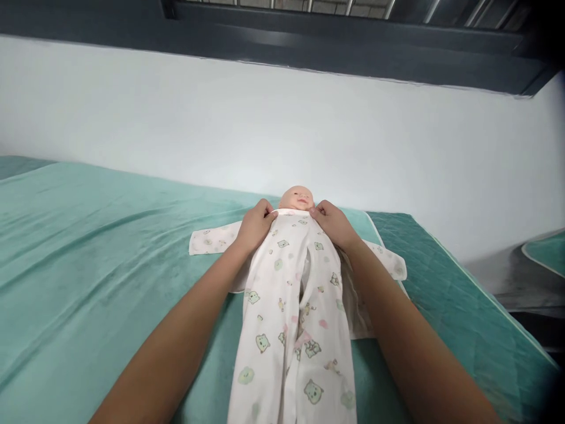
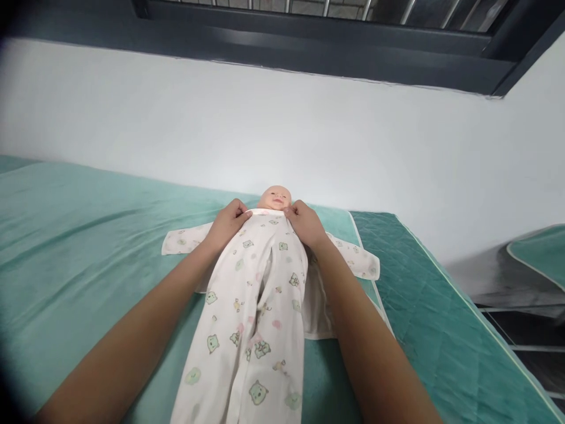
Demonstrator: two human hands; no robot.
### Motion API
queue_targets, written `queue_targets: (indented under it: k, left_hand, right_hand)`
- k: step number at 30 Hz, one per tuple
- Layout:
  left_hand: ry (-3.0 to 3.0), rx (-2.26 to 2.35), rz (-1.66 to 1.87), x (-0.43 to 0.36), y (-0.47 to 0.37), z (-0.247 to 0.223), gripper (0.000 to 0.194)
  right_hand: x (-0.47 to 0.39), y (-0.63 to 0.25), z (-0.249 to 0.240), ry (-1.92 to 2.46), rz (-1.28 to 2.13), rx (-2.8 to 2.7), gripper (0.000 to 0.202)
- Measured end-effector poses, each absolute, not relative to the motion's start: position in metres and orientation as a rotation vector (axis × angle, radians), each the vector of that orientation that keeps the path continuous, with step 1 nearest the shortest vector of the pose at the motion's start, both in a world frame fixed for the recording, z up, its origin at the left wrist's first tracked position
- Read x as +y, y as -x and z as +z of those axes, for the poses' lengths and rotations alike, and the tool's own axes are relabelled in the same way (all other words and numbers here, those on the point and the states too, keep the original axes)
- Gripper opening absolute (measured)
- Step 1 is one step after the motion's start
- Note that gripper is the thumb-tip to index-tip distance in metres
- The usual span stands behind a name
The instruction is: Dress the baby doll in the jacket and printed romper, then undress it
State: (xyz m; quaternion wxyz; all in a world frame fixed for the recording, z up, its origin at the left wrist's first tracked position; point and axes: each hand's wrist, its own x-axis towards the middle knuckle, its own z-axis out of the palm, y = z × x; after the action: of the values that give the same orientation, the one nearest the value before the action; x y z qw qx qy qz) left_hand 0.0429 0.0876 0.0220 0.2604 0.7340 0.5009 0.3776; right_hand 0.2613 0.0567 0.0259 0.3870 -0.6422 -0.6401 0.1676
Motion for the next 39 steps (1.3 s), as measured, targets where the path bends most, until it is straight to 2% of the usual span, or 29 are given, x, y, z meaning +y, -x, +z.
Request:
queue_targets:
  k: [3,8,13,16,21,25,29,34,39]
  left_hand:
    - [-1.946,1.272,1.060,0.087,-0.040,0.019,0.005]
    - [-1.890,1.120,1.027,0.081,-0.031,0.019,0.014]
    - [-1.873,1.075,0.957,0.075,-0.029,0.022,0.029]
    - [-1.900,1.020,0.900,0.075,-0.026,0.025,0.034]
    - [-1.934,0.997,0.769,0.075,-0.020,0.031,0.028]
    - [-1.913,1.023,0.739,0.076,-0.023,0.031,0.027]
    - [-1.915,1.041,0.830,0.077,-0.028,0.029,0.029]
    - [-2.019,1.202,0.965,0.083,-0.028,0.024,0.018]
    - [-2.185,1.249,0.991,0.095,-0.025,0.010,0.016]
  right_hand:
    - [0.053,-0.257,0.023,1.611,0.409,-1.544,0.027]
    - [0.035,-0.255,0.021,1.543,0.542,-1.476,0.026]
    - [0.029,-0.259,0.020,1.465,0.499,-1.561,0.030]
    - [0.028,-0.266,0.020,1.447,0.624,-1.601,0.033]
    - [0.025,-0.277,0.024,1.351,0.841,-1.697,0.033]
    - [0.024,-0.279,0.025,1.296,0.872,-1.720,0.030]
    - [0.026,-0.276,0.024,1.359,0.793,-1.763,0.031]
    - [0.033,-0.271,0.021,1.627,0.502,-1.802,0.033]
    - [0.040,-0.265,0.018,1.708,0.310,-1.790,0.034]
